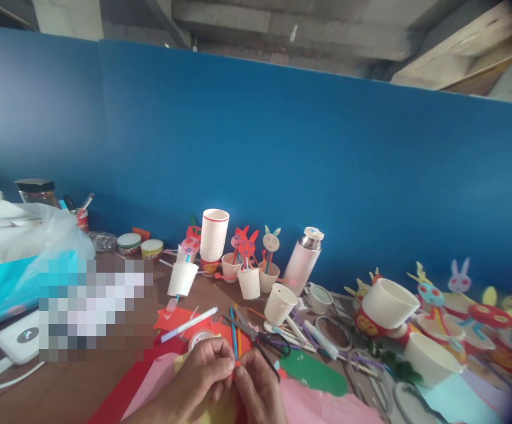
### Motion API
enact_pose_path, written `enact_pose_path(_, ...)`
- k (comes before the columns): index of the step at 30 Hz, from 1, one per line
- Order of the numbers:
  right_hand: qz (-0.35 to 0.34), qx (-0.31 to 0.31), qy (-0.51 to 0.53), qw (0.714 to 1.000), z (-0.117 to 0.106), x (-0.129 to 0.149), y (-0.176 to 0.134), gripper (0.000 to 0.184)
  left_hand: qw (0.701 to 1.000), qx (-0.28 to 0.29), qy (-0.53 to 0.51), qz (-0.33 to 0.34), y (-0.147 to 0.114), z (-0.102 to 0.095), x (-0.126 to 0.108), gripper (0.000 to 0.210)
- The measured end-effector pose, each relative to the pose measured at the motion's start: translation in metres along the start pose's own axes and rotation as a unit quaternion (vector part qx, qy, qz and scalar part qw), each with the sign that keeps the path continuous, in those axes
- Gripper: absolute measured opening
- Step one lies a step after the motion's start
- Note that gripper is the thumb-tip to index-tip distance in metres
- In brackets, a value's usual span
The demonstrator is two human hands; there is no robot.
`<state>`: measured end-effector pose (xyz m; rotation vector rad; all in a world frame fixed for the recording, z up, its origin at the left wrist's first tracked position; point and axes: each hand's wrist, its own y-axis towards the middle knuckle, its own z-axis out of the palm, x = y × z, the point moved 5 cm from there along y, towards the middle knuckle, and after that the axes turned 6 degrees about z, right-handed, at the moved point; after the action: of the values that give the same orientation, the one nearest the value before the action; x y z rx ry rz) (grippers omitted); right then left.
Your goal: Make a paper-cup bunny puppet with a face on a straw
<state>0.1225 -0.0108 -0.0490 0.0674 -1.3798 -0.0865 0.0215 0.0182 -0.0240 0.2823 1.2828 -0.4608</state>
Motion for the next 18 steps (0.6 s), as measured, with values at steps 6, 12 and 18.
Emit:
enact_pose_path(6,0.008,0.004,0.025,1.0,-0.002,-0.006,0.002,0.035,0.999,-0.009,0.031,0.007,0.003,-0.004,-0.001,0.025)
enact_pose_path(12,0.018,-0.008,0.061,0.998,-0.005,-0.014,0.004,0.034,1.0,-0.019,0.008,-0.003,0.007,-0.007,0.007,0.028)
enact_pose_path(18,0.024,-0.007,0.075,0.997,-0.009,-0.023,0.008,0.034,0.999,0.004,-0.039,-0.018,0.006,0.0,0.008,0.037)
